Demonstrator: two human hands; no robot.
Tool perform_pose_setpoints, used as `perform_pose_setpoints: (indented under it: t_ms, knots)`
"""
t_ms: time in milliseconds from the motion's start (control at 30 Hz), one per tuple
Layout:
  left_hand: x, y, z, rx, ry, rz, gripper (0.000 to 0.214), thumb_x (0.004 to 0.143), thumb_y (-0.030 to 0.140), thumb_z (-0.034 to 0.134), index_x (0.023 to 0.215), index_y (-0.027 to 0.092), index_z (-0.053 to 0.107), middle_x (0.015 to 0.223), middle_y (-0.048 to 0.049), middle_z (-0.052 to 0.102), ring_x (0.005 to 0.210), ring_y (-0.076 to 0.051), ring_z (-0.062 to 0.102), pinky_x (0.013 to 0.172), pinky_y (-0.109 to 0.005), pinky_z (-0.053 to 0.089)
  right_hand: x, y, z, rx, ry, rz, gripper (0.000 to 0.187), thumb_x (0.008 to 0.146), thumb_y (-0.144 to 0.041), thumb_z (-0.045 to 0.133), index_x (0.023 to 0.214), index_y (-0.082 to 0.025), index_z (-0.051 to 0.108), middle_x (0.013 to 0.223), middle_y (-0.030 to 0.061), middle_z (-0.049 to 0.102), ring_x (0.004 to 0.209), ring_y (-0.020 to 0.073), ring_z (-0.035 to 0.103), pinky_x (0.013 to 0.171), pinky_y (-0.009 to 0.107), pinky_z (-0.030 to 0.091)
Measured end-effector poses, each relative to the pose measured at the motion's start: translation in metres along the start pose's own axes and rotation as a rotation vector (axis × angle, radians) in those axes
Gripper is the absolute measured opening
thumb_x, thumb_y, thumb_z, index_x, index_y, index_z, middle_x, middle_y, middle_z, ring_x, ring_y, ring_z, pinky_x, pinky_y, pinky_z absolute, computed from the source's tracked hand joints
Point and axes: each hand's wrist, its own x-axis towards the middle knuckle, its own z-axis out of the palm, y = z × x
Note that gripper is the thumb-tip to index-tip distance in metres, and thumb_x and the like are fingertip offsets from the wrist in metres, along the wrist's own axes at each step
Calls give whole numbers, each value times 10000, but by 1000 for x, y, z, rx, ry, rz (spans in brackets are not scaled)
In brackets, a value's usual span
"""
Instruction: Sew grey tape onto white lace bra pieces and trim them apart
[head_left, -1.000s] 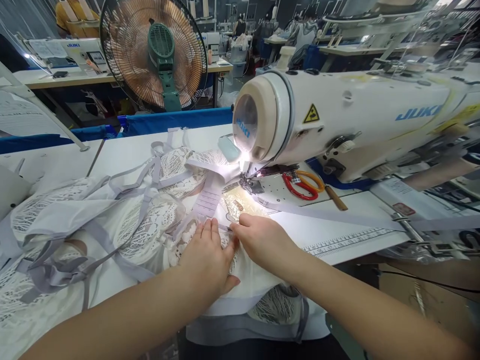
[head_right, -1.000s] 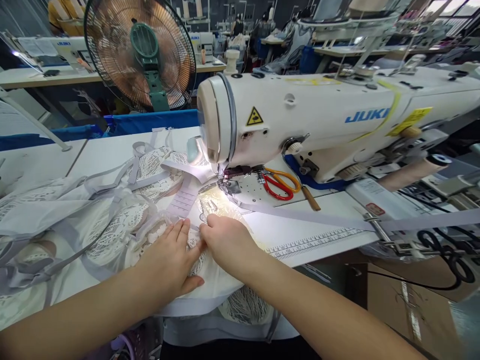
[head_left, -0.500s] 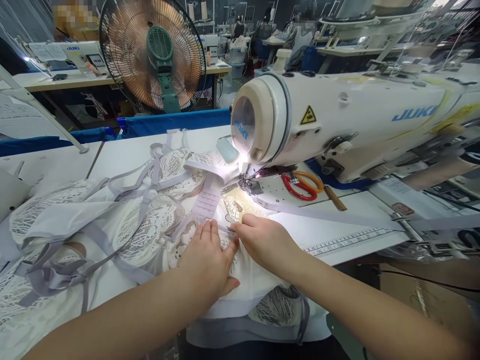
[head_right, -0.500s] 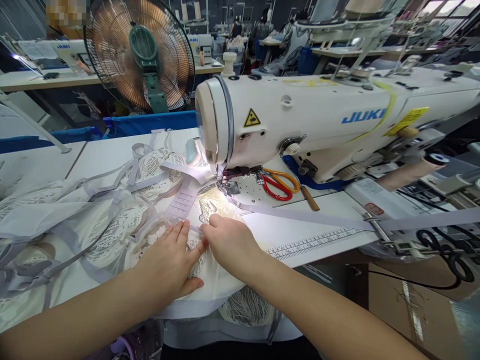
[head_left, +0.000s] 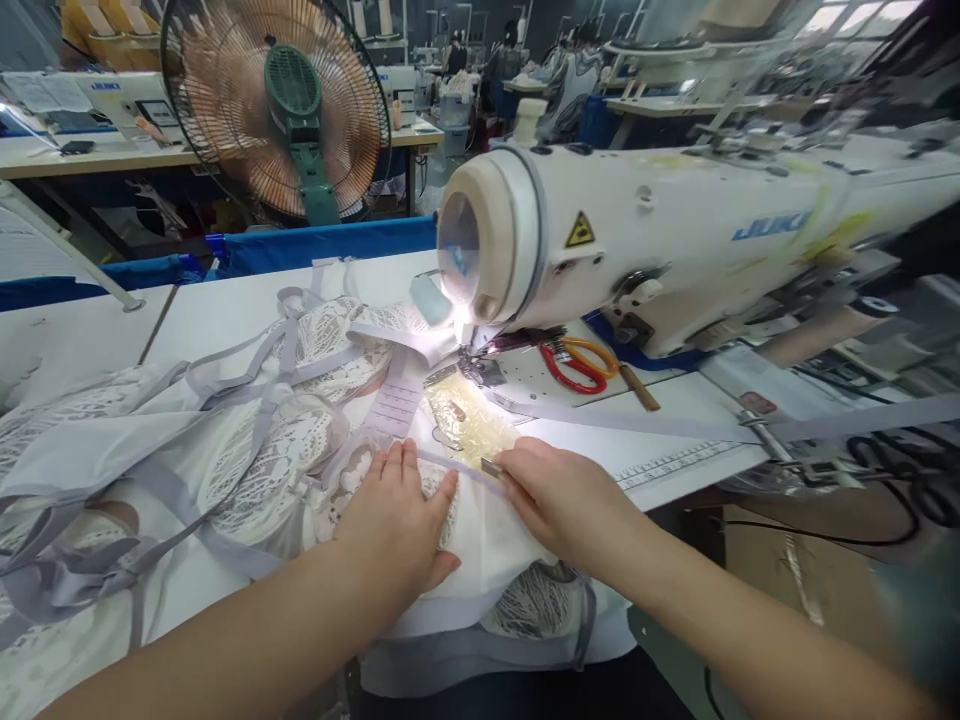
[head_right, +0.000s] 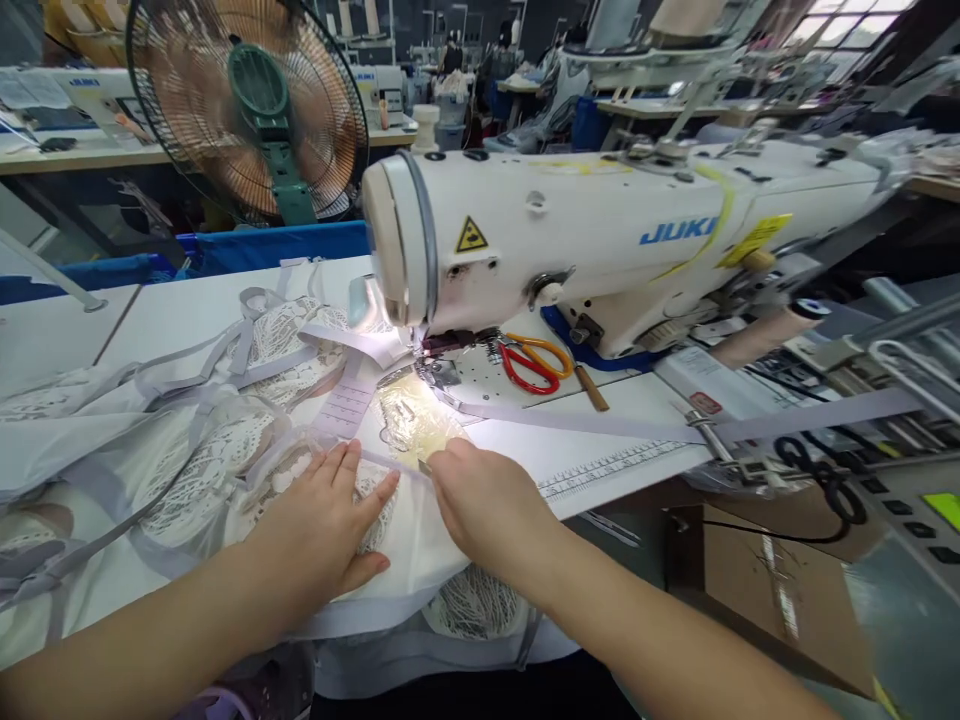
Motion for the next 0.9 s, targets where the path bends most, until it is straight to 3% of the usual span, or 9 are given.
perform_pose_setpoints:
  t_ms: [100, 167, 267, 333, 500, 633, 733, 833, 900]
  knots:
    - [-2, -2, 3, 19, 61, -10, 682, 679, 389, 674, 1303, 195, 477, 1320, -261, 441, 1222, -439, 388, 954, -555, 342, -22, -7, 8, 294, 82, 64, 161, 873, -203, 346, 804, -190, 491, 731, 27, 570, 640, 145, 527, 557, 254, 403]
    - [-2, -8, 9, 49, 118, 10, 643, 674, 348, 664, 1280, 200, 508, 1296, -257, 471, 1199, -439, 419, 941, -569, 350, -34, -13, 22, 400, 147, -17, 138, 861, -193, 348, 851, -183, 485, 819, 55, 610, 743, 159, 573, 658, 278, 468]
    - [6, -21, 18, 56, 218, 90, 582, 682, 366, 629, 1241, 223, 549, 1279, -231, 500, 1186, -433, 438, 932, -600, 341, -40, -11, 42, 414, 302, -157, 144, 843, -167, 355, 896, -149, 487, 1018, 142, 624, 1007, 194, 570, 875, 325, 461]
    - [11, -29, 18, 77, 245, 130, 574, 700, 376, 607, 1255, 250, 532, 1301, -214, 486, 1209, -419, 418, 944, -618, 309, -40, -3, 49, 371, 371, -237, 153, 839, -155, 357, 915, -133, 488, 1044, 177, 621, 1085, 208, 544, 931, 343, 441]
    - [-4, -39, 2, 164, 212, 98, 546, 747, 382, 579, 1273, 261, 502, 1422, -168, 335, 1307, -385, 277, 995, -658, 135, -44, 20, 46, 281, 410, -375, 187, 833, -125, 380, 991, -149, 477, 1071, 179, 624, 1071, 234, 563, 896, 419, 476]
    - [-25, -34, -1, 236, 240, 44, 427, 826, 288, 529, 1246, 213, 526, 1394, -161, 387, 1319, -320, 286, 1053, -594, 116, -47, 30, 45, 291, 426, -401, 176, 844, -117, 384, 961, -195, 489, 1069, 134, 636, 1046, 232, 581, 860, 434, 495]
    - [-36, -21, 9, 248, 226, 114, 342, 886, 164, 430, 1207, 157, 551, 1358, -141, 446, 1291, -263, 357, 1075, -475, 240, -55, 35, 40, 366, 410, -288, 123, 849, -160, 391, 878, -215, 498, 1044, 108, 648, 994, 226, 602, 806, 403, 509]
    - [-40, -10, 20, 224, 195, 153, 370, 868, 71, 397, 1213, 85, 533, 1328, -149, 480, 1250, -235, 418, 1047, -389, 336, -71, 47, 28, 502, 345, 0, 142, 874, -269, 385, 861, -218, 517, 937, 79, 660, 842, 205, 622, 700, 348, 504]
    - [-41, -6, 25, 196, 202, 138, 414, 844, 32, 379, 1235, 70, 511, 1321, -147, 487, 1237, -229, 434, 1034, -373, 364, -83, 60, 21, 662, 232, 166, 203, 882, -351, 382, 828, -215, 522, 835, 56, 655, 755, 187, 611, 661, 322, 486]
